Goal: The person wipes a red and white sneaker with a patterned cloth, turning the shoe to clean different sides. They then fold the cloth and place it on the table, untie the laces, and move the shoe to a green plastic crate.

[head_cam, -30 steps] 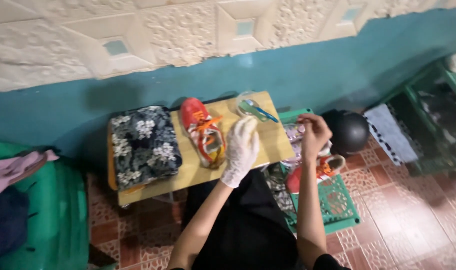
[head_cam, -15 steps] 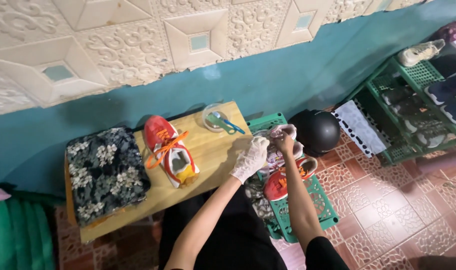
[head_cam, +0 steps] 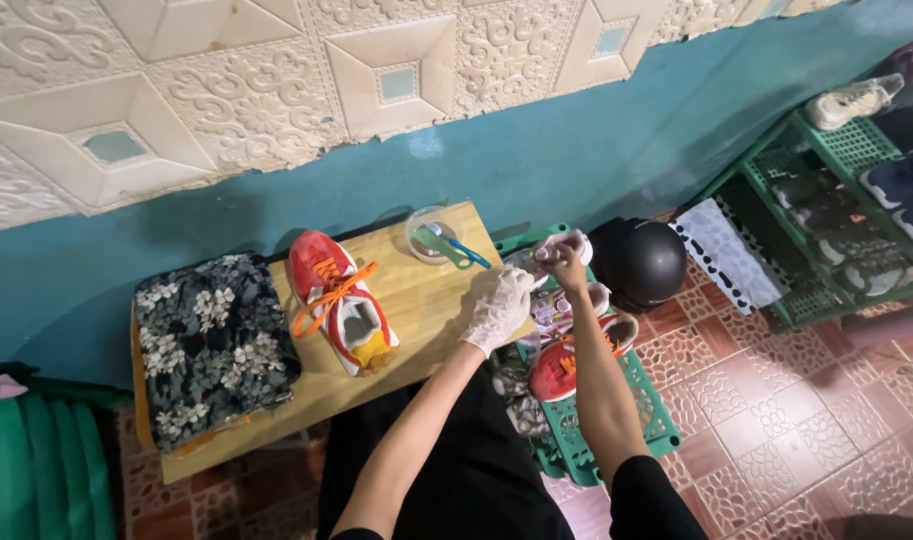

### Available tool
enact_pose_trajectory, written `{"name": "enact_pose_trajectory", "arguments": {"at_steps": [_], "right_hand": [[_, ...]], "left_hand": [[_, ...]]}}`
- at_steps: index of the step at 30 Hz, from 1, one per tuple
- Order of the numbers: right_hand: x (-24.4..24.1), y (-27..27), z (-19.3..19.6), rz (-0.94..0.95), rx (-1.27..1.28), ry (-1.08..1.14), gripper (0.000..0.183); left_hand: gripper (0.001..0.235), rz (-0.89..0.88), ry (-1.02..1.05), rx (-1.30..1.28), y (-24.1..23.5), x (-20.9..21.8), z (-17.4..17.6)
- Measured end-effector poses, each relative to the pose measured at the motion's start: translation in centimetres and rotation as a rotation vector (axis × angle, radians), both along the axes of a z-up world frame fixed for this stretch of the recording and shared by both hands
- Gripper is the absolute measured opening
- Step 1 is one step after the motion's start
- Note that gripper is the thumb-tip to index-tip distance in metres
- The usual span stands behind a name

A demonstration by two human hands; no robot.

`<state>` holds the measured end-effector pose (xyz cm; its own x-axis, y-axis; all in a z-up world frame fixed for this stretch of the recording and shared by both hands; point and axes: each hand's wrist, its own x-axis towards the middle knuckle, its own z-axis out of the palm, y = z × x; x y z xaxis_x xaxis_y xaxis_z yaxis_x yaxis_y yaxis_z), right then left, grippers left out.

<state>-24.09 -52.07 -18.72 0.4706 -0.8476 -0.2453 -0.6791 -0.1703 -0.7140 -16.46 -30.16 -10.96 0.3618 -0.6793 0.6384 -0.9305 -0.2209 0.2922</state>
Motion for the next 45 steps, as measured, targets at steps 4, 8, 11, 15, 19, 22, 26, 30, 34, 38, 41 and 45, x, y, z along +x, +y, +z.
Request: {"name": "enact_pose_trajectory", "arguments": {"at_steps": [4,8,11,15,19,22,26,30,34,38,41,45], "right_hand": [[-0.1,-0.1,-1.3,-0.014,0.002,0.004,0.080],[-2.3,2.7,-2.7,-0.253,-0.439,0.081,0.056],[-3.5,3.3,-7.3,-0.369,-0.508,0.382,0.051],[-5.8,1.2,-10.2,-0.290,-0.232,0.336,0.026],[-4.5,2.4,-6.0,-0.257,-0.419,0.217,0.023],[-4.3,3.3,-2.8,-0.162,-0.502,0.033,0.036],[-6.2,7.2,2.0,-0.333,-0.745,0.210,0.043],[-9.2,10.9,4.5,-0.472,-0.541,0.529,0.046],[-10.1,8.6,-1.5,-0.362,-0.400,0.556,0.054],[-11.4,3.8,-8.1,-0.339,-0.289,0.426,0.063],[-10.8,2.1,-7.9,-0.350,-0.427,0.325,0.045],[-9.0,9.7,2.7,-0.363,-0.533,0.250,0.027]], "left_hand": [[0.013,0.011,-0.022,0.016,-0.2,0.1,-0.3],[0.012,0.015,0.012,0.086,-0.5,-0.1,-0.5],[0.009,0.019,0.025,0.111,-0.7,-0.4,-0.3],[0.011,0.060,0.038,0.128,0.3,-1.2,1.1],[0.012,-0.026,0.070,0.142,-1.1,-0.7,-1.3],[0.014,-0.036,0.054,0.154,-0.2,-0.9,0.7],[0.017,-0.032,0.077,0.194,0.3,-1.1,1.2],[0.019,-0.046,0.051,0.171,-0.3,-0.9,0.3],[0.020,-0.072,0.124,0.195,1.0,-1.5,2.7],[0.016,-0.077,0.123,0.235,2.2,-2.2,1.9],[0.021,-0.132,0.190,0.117,0.7,-1.9,0.0],[0.022,-0.174,0.229,0.048,1.3,-2.4,-1.3]]}}
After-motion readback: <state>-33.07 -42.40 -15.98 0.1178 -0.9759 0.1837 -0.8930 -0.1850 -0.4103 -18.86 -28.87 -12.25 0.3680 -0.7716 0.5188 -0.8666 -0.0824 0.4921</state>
